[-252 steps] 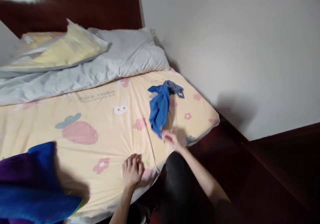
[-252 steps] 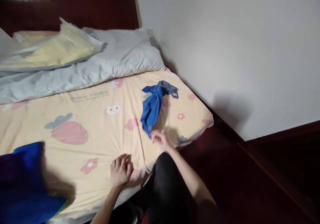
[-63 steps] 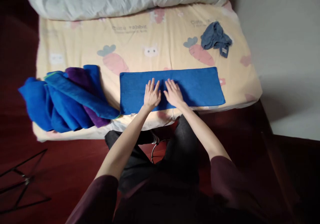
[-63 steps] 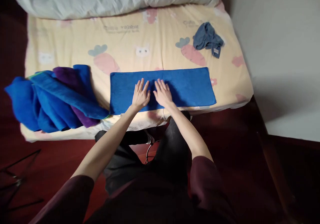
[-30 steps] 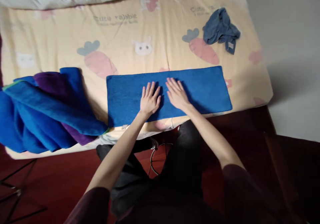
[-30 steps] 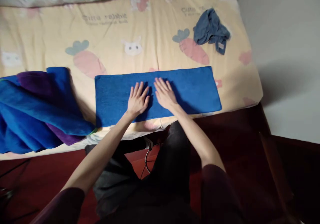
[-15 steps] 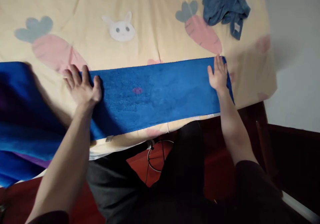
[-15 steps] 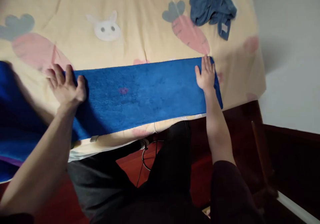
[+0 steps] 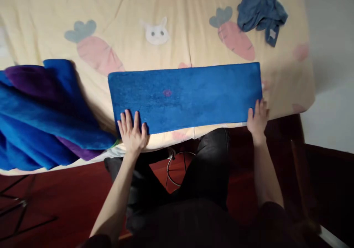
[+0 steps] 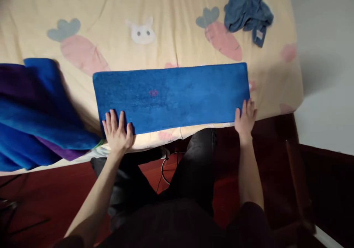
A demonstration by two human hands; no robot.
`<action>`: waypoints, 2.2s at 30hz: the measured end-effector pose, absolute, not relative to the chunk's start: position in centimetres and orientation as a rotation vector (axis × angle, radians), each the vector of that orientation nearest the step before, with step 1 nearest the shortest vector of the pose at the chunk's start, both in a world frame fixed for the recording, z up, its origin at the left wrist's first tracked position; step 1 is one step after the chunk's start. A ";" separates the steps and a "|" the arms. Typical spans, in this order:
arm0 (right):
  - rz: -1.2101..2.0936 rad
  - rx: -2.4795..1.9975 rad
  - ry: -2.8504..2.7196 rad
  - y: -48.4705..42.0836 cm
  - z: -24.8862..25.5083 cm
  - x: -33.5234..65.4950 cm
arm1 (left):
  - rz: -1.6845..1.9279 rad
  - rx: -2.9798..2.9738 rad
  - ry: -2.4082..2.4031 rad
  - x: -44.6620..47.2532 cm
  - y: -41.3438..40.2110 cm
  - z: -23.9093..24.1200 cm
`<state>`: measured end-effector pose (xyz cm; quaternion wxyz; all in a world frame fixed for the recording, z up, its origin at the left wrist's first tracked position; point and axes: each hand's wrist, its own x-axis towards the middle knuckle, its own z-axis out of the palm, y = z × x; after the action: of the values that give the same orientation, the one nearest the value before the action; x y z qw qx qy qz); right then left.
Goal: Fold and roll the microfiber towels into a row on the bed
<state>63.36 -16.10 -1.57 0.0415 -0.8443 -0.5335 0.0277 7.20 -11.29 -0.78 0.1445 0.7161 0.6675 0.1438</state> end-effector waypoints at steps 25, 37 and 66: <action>0.927 -1.734 -1.293 -22.3 0.9 34.5 | 0.383 1.882 1.521 5.9 -37.5 -2.3; 1.327 -1.241 0.017 -17.1 1.2 34.4 | 0.788 0.677 1.172 14.1 -30.3 1.6; 0.870 -1.628 -0.366 -18.4 -2.3 31.9 | 1.086 0.168 1.286 21.2 -16.5 1.4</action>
<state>31.93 -18.39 -2.27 0.5892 -0.6991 -0.1571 0.3734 21.20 -16.50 1.37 0.6632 0.0743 0.5690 0.4805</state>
